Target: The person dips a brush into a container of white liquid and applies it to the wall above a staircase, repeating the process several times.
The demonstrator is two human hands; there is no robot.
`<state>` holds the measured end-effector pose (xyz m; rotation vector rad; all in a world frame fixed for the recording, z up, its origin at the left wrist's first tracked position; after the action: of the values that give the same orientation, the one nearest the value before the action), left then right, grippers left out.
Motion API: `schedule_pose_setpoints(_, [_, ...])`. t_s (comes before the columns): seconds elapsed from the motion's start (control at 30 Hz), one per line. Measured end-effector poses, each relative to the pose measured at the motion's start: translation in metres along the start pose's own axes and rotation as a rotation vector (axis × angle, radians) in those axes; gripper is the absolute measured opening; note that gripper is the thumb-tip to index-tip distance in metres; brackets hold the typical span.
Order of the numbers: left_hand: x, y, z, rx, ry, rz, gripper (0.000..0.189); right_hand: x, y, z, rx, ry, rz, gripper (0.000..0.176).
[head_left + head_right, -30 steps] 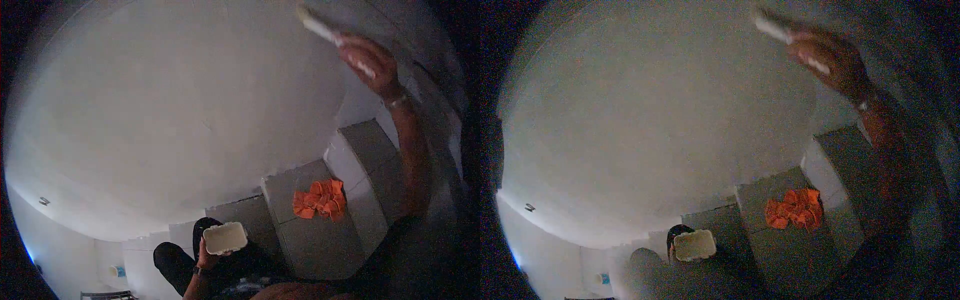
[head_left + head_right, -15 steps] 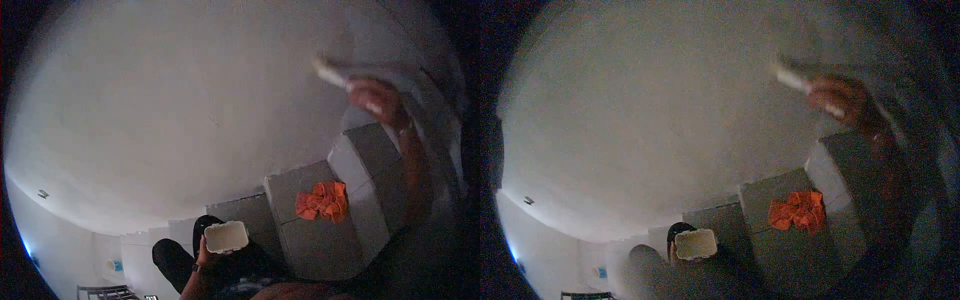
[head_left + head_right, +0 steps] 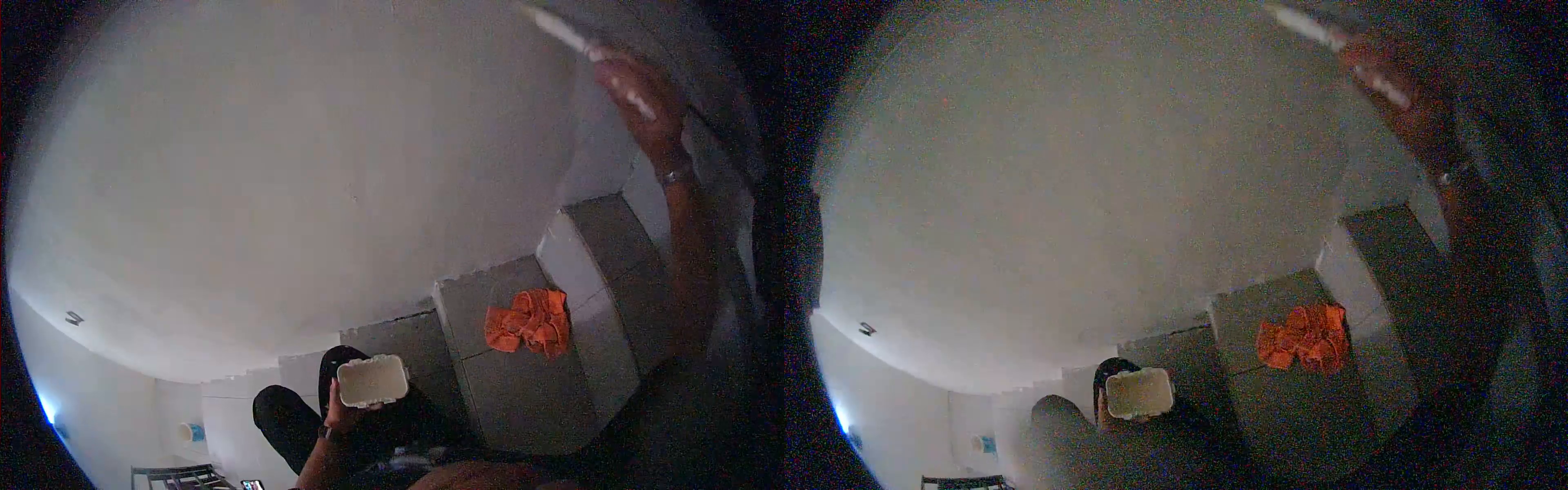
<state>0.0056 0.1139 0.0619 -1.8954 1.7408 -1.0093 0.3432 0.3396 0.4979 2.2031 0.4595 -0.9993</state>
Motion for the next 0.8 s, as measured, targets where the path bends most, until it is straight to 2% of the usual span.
schedule_pose_setpoints(0.13, [-0.007, 0.035, 0.03, 0.175, -0.102, 0.004, 0.066, 0.061, -0.035, 0.037, -0.203, -0.052, 0.354, 0.015])
schedule_pose_setpoints(0.17, [-0.009, 0.034, 0.025, 0.158, -0.034, 0.013, 0.066, 0.091, -0.052, 0.045, -0.321, -0.094, 0.465, 0.015])
schedule_pose_setpoints(0.23, [-0.007, 0.023, 0.011, 0.148, 0.057, 0.021, 0.065, 0.127, -0.072, 0.088, -0.689, -0.357, 0.795, 0.018])
schedule_pose_setpoints(0.27, [-0.017, 0.053, 0.033, 0.391, 0.084, 0.209, 0.064, 0.145, -0.08, 0.11, -0.818, -0.524, 0.937, 0.021])
schedule_pose_setpoints(0.3, [-0.013, 0.048, 0.027, 0.3, 0.051, 0.179, 0.063, 0.12, -0.075, 0.148, -0.753, -0.623, 1.088, 0.026])
schedule_pose_setpoints(0.33, [-0.008, 0.043, 0.021, 0.208, 0.02, 0.147, 0.061, 0.126, -0.083, 0.18, -0.727, -0.868, 1.128, 0.025])
schedule_pose_setpoints(0.37, [-0.006, 0.043, 0.022, 0.232, 0.01, 0.059, 0.06, 0.152, -0.091, 0.206, -0.876, -1.163, 1.091, 0.023])
schedule_pose_setpoints(0.4, [-0.004, 0.051, 0.024, 0.312, 0.042, 0.14, 0.06, 0.169, -0.099, 0.225, -0.843, -0.928, 0.933, 0.024])
schedule_pose_setpoints(0.43, [0.01, 0.043, 0.015, 0.302, -0.014, 0.085, 0.062, 0.186, -0.106, 0.243, -0.76, -0.703, 0.763, 0.024])
schedule_pose_setpoints(0.47, [0.003, 0.06, 0.024, 0.274, -0.019, 0.086, 0.064, 0.184, -0.11, 0.266, -0.579, -0.007, 0.299, 0.025])
schedule_pose_setpoints(0.5, [0.009, 0.06, 0.017, 0.275, -0.042, 0.071, 0.066, 0.177, -0.115, 0.293, -1.112, -0.324, 0.265, 0.027])
schedule_pose_setpoints(0.53, [0.011, 0.073, 0.013, 0.125, -0.112, 0.034, 0.066, 0.186, -0.13, 0.307, -1.397, -0.468, 0.325, 0.028])
schedule_pose_setpoints(0.57, [0.005, 0.084, 0.016, 0.154, -0.208, 0.039, 0.064, 0.196, -0.148, 0.32, -1.668, -0.645, 0.359, 0.029])
schedule_pose_setpoints(0.6, [-0.004, 0.098, 0.02, 0.198, -0.25, -0.019, 0.064, 0.231, -0.184, 0.322, -1.557, -0.731, 0.191, 0.03])
schedule_pose_setpoints(0.67, [-0.02, 0.089, 0.025, 0.125, -0.335, 0.028, 0.061, 0.25, -0.201, 0.312, -1.455, -0.816, 0.024, 0.03])
schedule_pose_setpoints(0.73, [-0.019, 0.075, 0.014, 0.093, -0.438, 0.033, 0.058, 0.221, -0.201, 0.352, -1.831, -1.791, 0.188, 0.028])
schedule_pose_setpoints(0.8, [-0.002, 0.061, -0.004, 0.077, -0.515, 0.027, 0.056, 0.208, -0.194, 0.38, -1.776, -1.816, 0.279, 0.032])
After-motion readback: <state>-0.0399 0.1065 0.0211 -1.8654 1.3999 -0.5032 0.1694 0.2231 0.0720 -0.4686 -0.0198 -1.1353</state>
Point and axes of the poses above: each hand's wrist, its own x-axis away from the middle knuckle, its own y-axis out of the back of the hand, z = x × y, the point moved 1 cm from there along -x, towards the middle knuckle, and after that the axes turned 3 degrees about -z, right-handed, at the moved point
